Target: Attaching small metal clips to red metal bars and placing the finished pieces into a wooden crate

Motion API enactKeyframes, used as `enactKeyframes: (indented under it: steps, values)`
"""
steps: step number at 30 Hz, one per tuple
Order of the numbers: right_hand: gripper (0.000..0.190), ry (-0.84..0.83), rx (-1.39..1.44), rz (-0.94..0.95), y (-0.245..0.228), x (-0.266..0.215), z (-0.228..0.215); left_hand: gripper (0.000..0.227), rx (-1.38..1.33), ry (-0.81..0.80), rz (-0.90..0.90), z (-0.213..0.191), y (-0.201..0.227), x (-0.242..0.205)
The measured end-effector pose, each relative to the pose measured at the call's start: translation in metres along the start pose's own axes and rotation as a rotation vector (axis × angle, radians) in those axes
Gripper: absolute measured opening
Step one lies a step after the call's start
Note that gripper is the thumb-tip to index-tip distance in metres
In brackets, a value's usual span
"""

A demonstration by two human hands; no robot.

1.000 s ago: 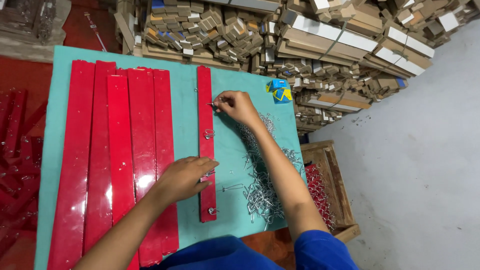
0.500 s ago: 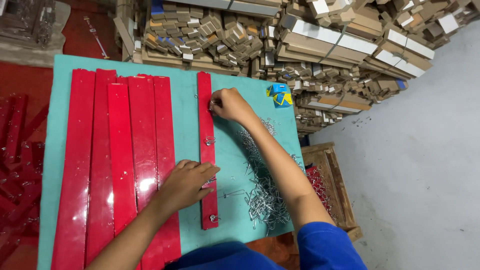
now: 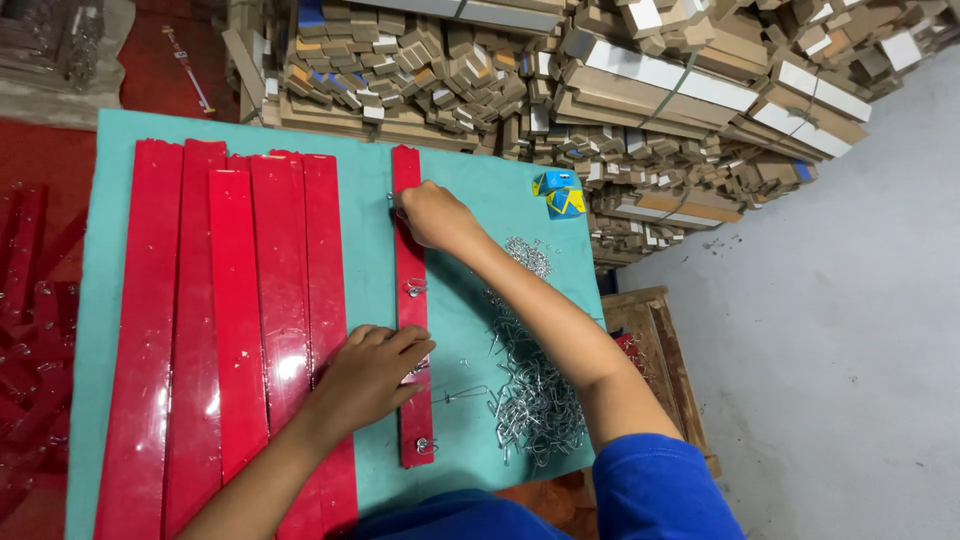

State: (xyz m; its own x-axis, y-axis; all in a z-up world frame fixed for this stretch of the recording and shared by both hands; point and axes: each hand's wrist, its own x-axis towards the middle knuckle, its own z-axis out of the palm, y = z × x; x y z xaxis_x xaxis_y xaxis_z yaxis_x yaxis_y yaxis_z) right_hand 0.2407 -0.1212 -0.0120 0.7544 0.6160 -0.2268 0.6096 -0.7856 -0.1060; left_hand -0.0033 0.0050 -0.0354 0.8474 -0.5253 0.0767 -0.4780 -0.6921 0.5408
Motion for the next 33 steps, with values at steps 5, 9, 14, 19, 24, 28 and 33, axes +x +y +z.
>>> enactKeyframes:
  steps: [5, 9, 14, 19, 24, 28, 33]
  values:
    - [0.015, 0.041, 0.034, -0.029, 0.024, 0.016, 0.025, 0.052, 0.068, 0.029, -0.001, 0.010, -0.001, 0.000]
    - [0.034, 0.082, 0.324, -0.040, 0.004, -0.031, -0.021, 0.056, 0.073, 0.004, -0.002, 0.005, 0.001, 0.001]
    - [0.043, 0.081, 0.491, -0.038, 0.017, -0.119, -0.056, 0.062, 0.084, -0.068, -0.056, -0.014, 0.007, 0.002]
    - [0.026, -0.248, 0.319, 0.159, 0.018, -0.197, -0.056, 0.072, 0.092, -0.077, -0.086, -0.018, 0.006, 0.003]
    - [0.021, -0.165, 0.135, 0.324, 0.039, -0.225, 0.000, 0.076, 0.079, -0.018, -0.107, -0.023, 0.007, 0.002]
    - [0.011, 0.144, -0.015, 0.226, 0.037, -0.240, 0.012, 0.078, 0.065, 0.020, -0.087, -0.032, 0.016, 0.002]
    - [0.011, 0.958, -0.138, -0.131, 0.036, -0.236, 0.039, 0.083, -0.035, 0.126, -0.061, -0.053, 0.030, 0.002]
